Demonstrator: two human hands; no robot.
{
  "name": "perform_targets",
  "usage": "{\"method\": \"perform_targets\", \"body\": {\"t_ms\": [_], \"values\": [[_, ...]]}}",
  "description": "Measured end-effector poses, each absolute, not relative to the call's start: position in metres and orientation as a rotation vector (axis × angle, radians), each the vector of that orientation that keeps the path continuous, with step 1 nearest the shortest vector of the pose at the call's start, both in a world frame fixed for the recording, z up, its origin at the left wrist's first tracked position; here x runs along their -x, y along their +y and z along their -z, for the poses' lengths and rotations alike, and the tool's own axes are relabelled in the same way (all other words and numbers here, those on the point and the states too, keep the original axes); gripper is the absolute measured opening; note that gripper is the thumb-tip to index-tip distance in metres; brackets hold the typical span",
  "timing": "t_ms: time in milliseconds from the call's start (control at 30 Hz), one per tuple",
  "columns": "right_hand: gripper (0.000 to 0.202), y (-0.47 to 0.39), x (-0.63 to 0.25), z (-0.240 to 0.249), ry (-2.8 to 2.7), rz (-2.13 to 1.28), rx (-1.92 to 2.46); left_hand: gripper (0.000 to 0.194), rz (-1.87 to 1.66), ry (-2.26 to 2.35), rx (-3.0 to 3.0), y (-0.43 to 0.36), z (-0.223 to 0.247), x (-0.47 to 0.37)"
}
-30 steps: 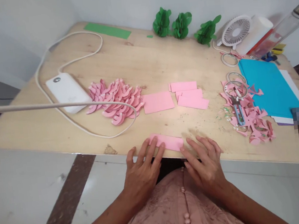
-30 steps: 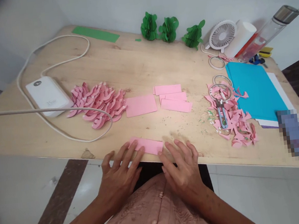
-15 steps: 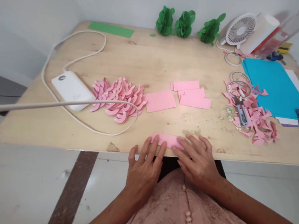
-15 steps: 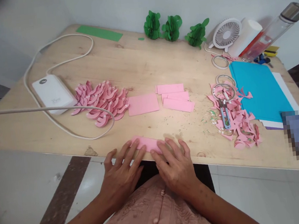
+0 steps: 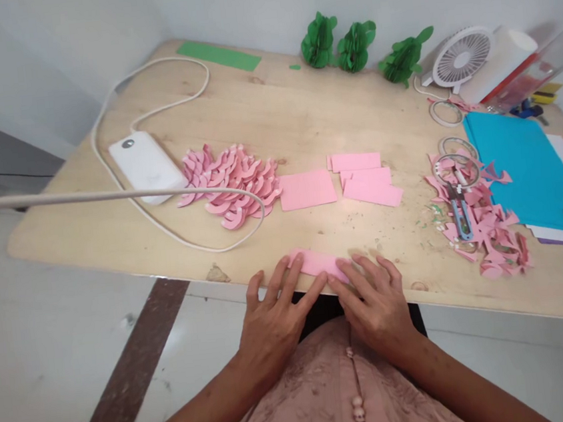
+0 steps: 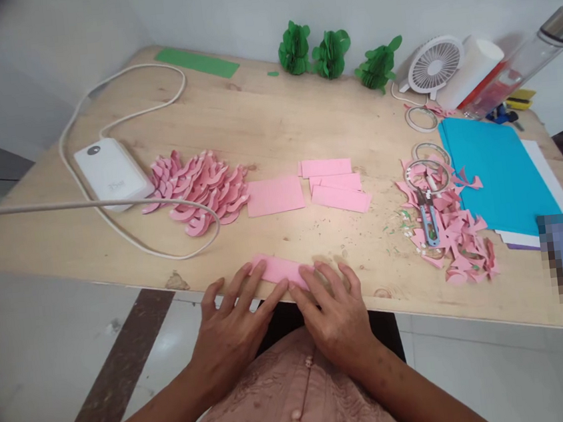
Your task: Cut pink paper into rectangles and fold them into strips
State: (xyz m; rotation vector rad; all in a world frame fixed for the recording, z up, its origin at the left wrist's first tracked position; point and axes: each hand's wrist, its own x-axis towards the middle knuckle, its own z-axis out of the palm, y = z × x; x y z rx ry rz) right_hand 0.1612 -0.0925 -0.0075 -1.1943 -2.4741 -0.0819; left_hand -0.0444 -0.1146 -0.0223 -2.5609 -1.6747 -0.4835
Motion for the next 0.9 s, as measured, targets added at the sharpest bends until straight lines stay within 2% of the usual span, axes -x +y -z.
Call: {"method": "perform_targets", "body": {"t_ms": [600, 900], "values": [[0.031, -0.092, -0.161, 0.008, -2.462, 0.087, 1.193, 0.046, 0.413, -1.750, 2.448, -0.110, 0.016, 0.084], [0.032, -0.092, -0.161, 0.008, -2.462, 0.075, 1.178, 0.053, 0.516, -1.755, 2.501, -0.115, 0.013, 0.066]]}}
